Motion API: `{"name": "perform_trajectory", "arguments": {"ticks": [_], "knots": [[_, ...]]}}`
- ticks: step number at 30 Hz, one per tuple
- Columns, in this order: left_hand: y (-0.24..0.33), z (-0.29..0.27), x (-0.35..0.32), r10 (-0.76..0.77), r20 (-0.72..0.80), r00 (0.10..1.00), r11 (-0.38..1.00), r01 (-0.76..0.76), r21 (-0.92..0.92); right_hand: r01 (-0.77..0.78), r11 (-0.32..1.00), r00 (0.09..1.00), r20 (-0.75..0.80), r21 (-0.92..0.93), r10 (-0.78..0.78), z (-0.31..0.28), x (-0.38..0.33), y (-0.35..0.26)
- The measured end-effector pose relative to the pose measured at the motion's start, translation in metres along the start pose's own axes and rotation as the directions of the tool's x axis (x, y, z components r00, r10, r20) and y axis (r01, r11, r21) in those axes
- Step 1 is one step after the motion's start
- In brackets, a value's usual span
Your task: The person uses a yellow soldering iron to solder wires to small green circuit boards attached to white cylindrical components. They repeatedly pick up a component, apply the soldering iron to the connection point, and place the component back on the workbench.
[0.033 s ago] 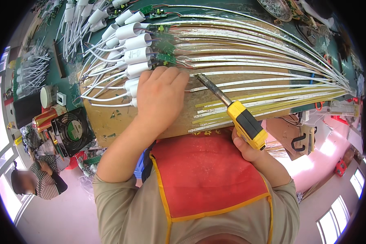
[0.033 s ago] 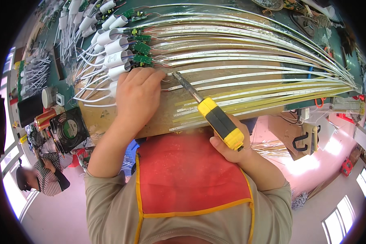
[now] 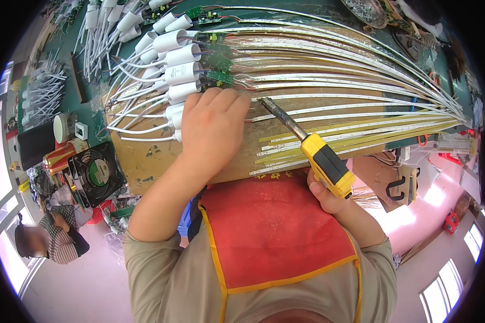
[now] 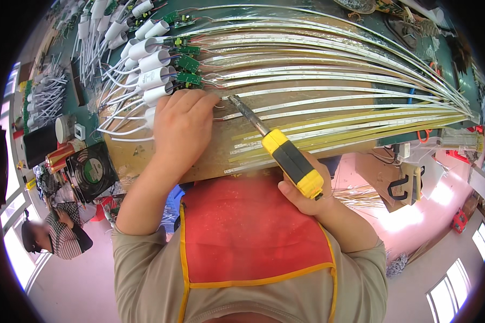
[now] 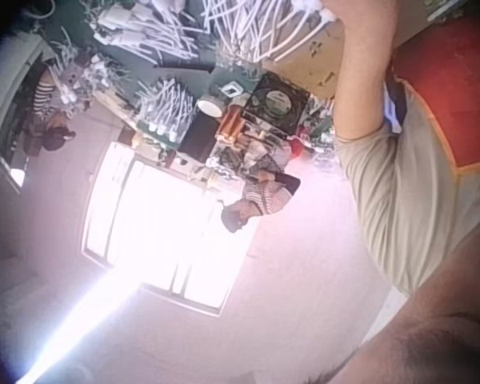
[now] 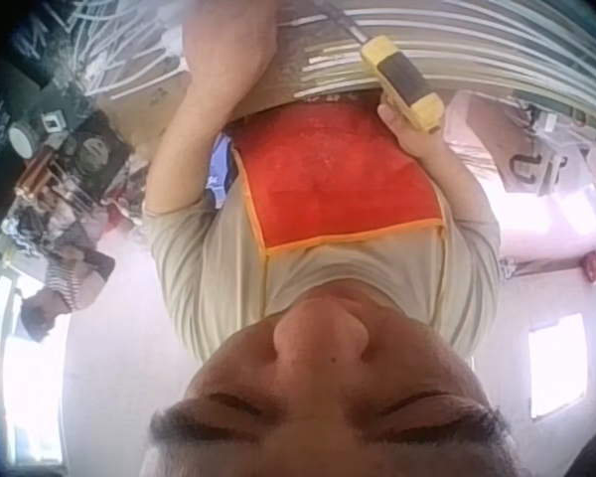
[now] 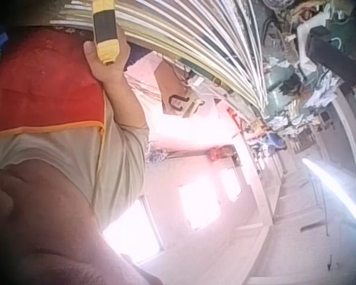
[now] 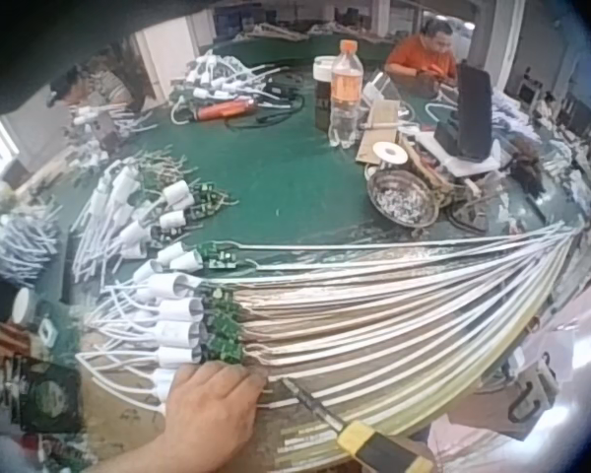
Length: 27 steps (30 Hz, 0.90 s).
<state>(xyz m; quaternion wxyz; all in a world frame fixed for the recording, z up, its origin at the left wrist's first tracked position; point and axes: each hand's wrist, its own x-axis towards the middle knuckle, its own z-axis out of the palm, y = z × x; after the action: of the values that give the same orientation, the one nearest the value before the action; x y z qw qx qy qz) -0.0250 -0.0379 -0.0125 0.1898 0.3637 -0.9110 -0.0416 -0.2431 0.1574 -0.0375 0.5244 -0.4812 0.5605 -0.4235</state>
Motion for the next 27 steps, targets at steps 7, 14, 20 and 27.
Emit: {"name": "perform_trajectory", "arguments": {"ticks": [7, 14, 20, 27], "knots": [[0.001, 0.000, 0.001, -0.004, 0.028, 1.000, 1.000, 0.004, 0.010, 0.006, 0.994, 0.999, -0.033, 0.113, -0.002, 0.005, 0.001, 0.002], [0.001, 0.001, 0.001, -0.002, 0.021, 1.000, 1.000, 0.002, 0.008, -0.021, 0.993, 0.999, -0.039, 0.115, 0.026, 0.006, 0.003, 0.000], [0.001, 0.000, 0.001, -0.005, 0.035, 0.999, 1.000, 0.005, 0.017, -0.046, 0.967, 0.996, -0.066, 0.251, 0.065, 0.010, -0.002, 0.007], [0.000, 0.000, 0.000, -0.007, 0.038, 0.999, 1.000, 0.006, 0.021, -0.063, 0.962, 0.994, -0.071, 0.267, 0.085, 0.006, -0.006, 0.009]]}}
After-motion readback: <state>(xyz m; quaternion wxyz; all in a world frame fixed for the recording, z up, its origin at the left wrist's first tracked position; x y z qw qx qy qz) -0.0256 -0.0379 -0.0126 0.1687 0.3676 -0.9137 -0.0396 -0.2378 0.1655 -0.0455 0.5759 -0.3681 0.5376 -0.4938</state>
